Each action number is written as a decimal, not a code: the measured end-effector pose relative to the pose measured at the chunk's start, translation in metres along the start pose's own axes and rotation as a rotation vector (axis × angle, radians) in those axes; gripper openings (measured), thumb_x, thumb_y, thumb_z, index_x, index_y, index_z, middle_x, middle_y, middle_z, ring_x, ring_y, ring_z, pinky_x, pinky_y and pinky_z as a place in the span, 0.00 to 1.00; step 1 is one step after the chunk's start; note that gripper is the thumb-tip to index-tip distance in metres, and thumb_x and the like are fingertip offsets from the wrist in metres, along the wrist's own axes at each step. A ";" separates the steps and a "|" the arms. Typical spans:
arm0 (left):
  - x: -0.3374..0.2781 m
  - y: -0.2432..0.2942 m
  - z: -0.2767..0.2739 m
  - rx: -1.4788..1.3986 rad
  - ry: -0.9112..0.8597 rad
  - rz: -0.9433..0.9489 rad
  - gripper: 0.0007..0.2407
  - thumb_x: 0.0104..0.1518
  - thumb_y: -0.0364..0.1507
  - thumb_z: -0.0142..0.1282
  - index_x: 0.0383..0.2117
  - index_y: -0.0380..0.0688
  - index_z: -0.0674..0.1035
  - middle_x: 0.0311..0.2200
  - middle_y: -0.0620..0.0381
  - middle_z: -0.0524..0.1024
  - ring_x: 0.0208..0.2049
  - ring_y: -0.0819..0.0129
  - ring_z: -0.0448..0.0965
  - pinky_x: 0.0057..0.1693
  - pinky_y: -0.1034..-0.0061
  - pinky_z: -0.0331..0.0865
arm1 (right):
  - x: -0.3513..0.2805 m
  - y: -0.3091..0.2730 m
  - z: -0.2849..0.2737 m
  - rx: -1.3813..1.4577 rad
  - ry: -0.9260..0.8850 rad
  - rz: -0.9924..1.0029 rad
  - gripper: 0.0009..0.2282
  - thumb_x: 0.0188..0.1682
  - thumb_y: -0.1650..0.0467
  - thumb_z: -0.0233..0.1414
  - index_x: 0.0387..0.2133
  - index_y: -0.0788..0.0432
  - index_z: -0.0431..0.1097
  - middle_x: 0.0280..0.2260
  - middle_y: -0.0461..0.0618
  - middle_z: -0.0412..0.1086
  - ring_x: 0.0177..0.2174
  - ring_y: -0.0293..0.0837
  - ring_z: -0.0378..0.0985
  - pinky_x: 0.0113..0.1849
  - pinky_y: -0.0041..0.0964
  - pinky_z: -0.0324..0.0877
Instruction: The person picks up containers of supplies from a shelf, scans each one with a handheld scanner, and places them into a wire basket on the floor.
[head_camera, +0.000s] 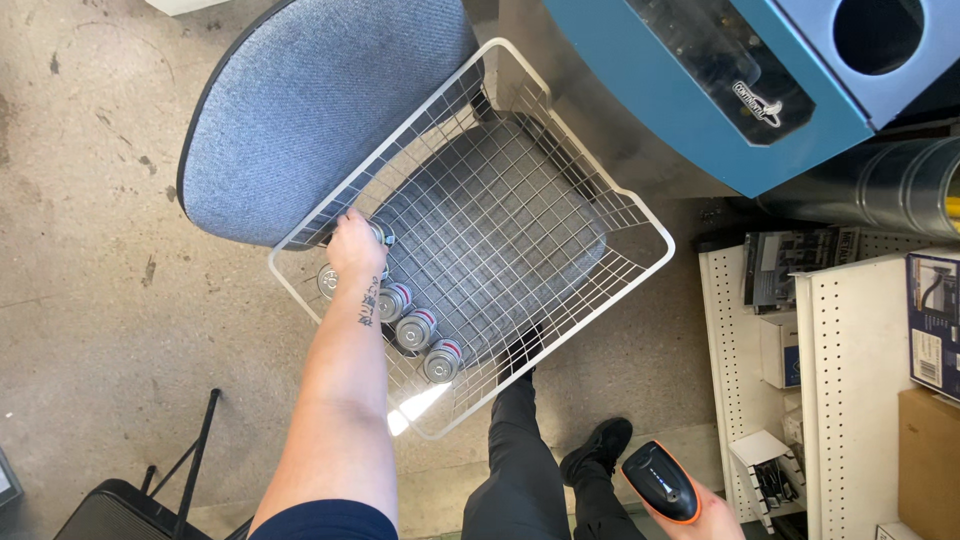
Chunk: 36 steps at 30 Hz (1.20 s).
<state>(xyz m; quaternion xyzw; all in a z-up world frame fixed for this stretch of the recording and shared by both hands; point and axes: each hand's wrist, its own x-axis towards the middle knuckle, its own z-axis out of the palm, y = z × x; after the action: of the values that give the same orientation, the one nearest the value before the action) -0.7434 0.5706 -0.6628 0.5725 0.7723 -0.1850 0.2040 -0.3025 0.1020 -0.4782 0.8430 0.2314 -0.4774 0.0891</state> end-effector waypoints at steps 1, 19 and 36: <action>0.001 -0.001 0.001 0.010 -0.016 0.000 0.35 0.45 0.34 0.79 0.59 0.40 0.68 0.54 0.45 0.75 0.54 0.47 0.79 0.54 0.55 0.76 | -0.003 -0.003 0.000 -0.004 0.028 0.005 0.31 0.31 0.61 0.72 0.55 0.32 0.79 0.40 0.35 0.89 0.50 0.30 0.86 0.49 0.27 0.75; -0.009 0.021 0.005 0.282 -0.156 0.084 0.38 0.45 0.50 0.75 0.59 0.43 0.70 0.53 0.51 0.79 0.54 0.57 0.81 0.57 0.61 0.72 | -0.007 0.000 -0.004 0.001 -0.028 -0.006 0.29 0.35 0.62 0.70 0.56 0.33 0.78 0.40 0.35 0.90 0.47 0.21 0.82 0.49 0.25 0.74; -0.326 0.146 -0.057 -0.264 0.173 0.913 0.13 0.57 0.35 0.58 0.46 0.47 0.80 0.46 0.55 0.80 0.46 0.51 0.80 0.53 0.56 0.70 | -0.118 -0.005 -0.088 0.504 0.392 -0.336 0.15 0.35 0.68 0.69 0.37 0.50 0.80 0.31 0.42 0.84 0.33 0.38 0.83 0.40 0.31 0.72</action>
<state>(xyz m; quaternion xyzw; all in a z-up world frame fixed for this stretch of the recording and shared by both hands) -0.5240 0.3763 -0.4503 0.8355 0.4730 0.0716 0.2702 -0.2895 0.1030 -0.3313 0.8641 0.2546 -0.3569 -0.2473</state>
